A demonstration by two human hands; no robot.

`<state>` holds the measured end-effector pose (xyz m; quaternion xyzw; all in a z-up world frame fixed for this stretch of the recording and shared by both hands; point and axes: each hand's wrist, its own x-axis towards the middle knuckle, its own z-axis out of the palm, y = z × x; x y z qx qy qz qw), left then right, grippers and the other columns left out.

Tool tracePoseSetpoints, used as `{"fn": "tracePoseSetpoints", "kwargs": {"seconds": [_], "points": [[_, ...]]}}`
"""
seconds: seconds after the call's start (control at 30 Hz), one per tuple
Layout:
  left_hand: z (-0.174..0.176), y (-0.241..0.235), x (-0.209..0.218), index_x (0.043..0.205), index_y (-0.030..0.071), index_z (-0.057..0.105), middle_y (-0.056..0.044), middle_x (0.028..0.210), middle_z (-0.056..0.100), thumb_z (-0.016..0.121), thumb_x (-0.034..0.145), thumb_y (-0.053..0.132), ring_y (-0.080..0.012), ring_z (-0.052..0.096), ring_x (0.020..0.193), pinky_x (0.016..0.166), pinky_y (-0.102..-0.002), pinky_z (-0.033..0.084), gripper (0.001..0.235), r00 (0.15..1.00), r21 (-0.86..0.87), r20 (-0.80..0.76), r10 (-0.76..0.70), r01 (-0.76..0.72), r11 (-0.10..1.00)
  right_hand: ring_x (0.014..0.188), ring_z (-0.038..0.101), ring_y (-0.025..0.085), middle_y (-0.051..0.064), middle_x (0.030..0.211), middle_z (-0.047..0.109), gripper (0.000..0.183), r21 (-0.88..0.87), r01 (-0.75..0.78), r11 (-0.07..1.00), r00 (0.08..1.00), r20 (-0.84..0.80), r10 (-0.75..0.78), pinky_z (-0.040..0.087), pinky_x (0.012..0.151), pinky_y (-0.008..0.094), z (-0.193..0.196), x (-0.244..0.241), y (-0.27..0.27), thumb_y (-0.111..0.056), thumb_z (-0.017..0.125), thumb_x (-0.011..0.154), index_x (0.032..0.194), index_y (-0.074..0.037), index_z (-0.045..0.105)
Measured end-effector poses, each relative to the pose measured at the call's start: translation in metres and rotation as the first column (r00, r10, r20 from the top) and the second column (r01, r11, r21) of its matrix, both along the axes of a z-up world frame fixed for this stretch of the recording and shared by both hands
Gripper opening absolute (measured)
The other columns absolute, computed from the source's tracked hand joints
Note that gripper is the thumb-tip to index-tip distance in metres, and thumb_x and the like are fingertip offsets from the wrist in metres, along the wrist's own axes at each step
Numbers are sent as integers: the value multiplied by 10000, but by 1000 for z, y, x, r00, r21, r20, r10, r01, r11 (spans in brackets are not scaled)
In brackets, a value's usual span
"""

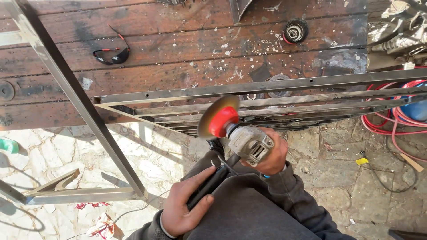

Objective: Use an angle grinder to clean and smooth the surface of a metal gate frame.

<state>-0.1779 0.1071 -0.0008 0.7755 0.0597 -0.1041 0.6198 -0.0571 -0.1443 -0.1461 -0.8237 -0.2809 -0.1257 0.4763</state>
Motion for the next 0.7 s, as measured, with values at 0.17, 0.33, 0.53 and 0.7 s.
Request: {"fn": "tracePoseSetpoints", "kwargs": {"seconds": [0.17,0.33,0.53,0.7], "points": [[4,22,-11,1415,-30,572,-176,994,775,695,883,115,-237,776,811,731,-312,572,565,997,-18,62,-53,55,998,882,777,243,163,1045,727,827,-7,-32,999,999,-43,32,662,754,353,15,3,31,-661,795,802,1196,20,543],[9,30,-6,1405,-20,574,-166,986,803,669,868,116,-245,806,758,724,-326,592,562,999,-26,38,-6,7,1000,881,786,236,152,1046,738,823,33,-43,999,999,19,43,670,743,346,-3,1,30,-616,835,781,1217,24,555],[14,5,32,1397,12,610,-165,964,770,709,895,169,-283,770,789,741,-332,584,535,985,-91,90,-146,154,984,915,768,223,143,1096,719,828,-32,141,990,990,2,-141,663,738,349,24,4,-33,-590,853,797,1260,20,539],[8,19,13,1433,9,583,-178,977,749,710,913,177,-321,754,857,776,-352,574,561,973,-35,144,-178,184,982,889,756,218,141,1068,711,872,60,82,995,997,2,-82,658,715,345,-14,-4,-7,-613,857,761,1263,23,535]]}}
